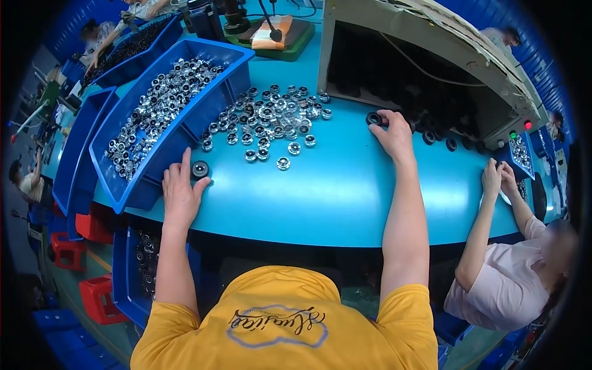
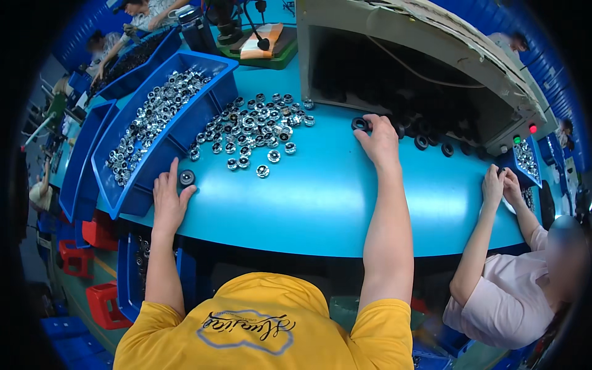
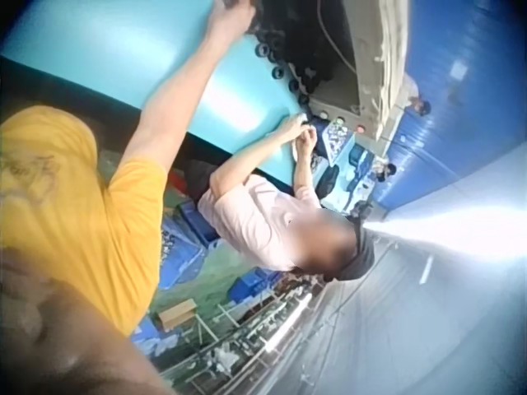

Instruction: Assembling small toy components by hand at an industrial workbench.

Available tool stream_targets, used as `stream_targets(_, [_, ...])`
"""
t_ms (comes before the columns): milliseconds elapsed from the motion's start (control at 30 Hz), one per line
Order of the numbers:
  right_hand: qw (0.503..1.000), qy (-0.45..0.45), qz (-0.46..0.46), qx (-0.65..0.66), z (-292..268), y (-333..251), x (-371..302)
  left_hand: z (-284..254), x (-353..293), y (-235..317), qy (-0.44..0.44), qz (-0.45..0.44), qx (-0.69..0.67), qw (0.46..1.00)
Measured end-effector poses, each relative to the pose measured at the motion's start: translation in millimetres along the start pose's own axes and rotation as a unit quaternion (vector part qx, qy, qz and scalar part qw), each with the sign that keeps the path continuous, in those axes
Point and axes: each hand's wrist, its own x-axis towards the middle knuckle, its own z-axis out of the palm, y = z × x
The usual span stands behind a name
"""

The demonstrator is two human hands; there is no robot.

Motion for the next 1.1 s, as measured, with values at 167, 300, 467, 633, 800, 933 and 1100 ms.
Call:
stream_targets(167, [0.978,-0.003,-0.038,0.203,-21.4,-53.9,-3.7,-20.6,8.1,36.3,0.062,0.046,-0.005,0.997])
stream_targets(300, [0.946,-0.014,-0.123,0.301,-25.3,-102.7,-19.1,-6.1,46.5,110.9,-0.047,0.054,-0.439,0.896])
stream_targets(467, [0.921,-0.069,-0.154,0.352,-11.3,-127.5,-29.4,25.1,92.4,181.6,-0.245,-0.051,-0.674,0.696])
stream_targets(633, [0.921,-0.088,-0.108,0.362,-0.6,-121.4,-26.6,53.1,100.9,181.2,-0.251,-0.051,-0.726,0.638])
stream_targets(800, [0.914,-0.111,-0.085,0.381,11.2,-121.5,-27.4,63.3,103.1,171.7,-0.265,-0.051,-0.725,0.634])
stream_targets(933, [0.914,-0.106,-0.087,0.382,16.2,-123.2,-27.0,60.3,105.7,167.3,-0.267,-0.045,-0.715,0.644])
stream_targets(1100, [0.916,-0.097,-0.086,0.38,20.8,-124.4,-27.9,62.1,106.4,163.7,-0.273,-0.041,-0.712,0.645])
